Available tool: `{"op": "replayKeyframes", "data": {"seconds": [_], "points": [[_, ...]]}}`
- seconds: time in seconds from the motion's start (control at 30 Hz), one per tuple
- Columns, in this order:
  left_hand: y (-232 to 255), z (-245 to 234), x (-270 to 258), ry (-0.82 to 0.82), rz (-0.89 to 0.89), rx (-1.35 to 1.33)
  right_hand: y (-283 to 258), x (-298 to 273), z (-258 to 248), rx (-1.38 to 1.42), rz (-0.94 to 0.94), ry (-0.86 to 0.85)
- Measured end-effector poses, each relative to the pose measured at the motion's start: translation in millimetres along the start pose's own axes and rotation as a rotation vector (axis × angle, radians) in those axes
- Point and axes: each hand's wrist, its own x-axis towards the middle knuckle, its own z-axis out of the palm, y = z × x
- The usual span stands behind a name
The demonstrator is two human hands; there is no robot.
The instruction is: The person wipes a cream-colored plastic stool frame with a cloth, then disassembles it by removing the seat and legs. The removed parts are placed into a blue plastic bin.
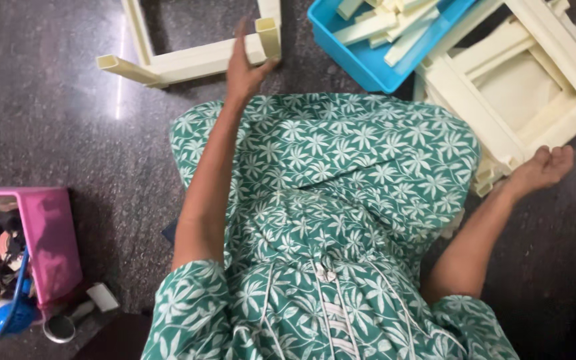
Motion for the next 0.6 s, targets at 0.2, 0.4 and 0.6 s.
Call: {"op": "replayKeyframes", "data": {"seconds": [0.2,0.4,0.6], "points": [[20.7,18.1,23.3,0.024,-0.190,-0.218,-72.7,-4.5,35.5,0.084,-0.153,-0.175],[66.1,-32.1,17.3,0.122,-0.035,-0.459,-194.5,-86.2,111.6,0.343,-0.007,-0.565],[154.6,-103.5,15.9,0.280,-0.125,-0.817,-280.5,-207.2,196.4,0.188,-0.066,-1.310]]}}
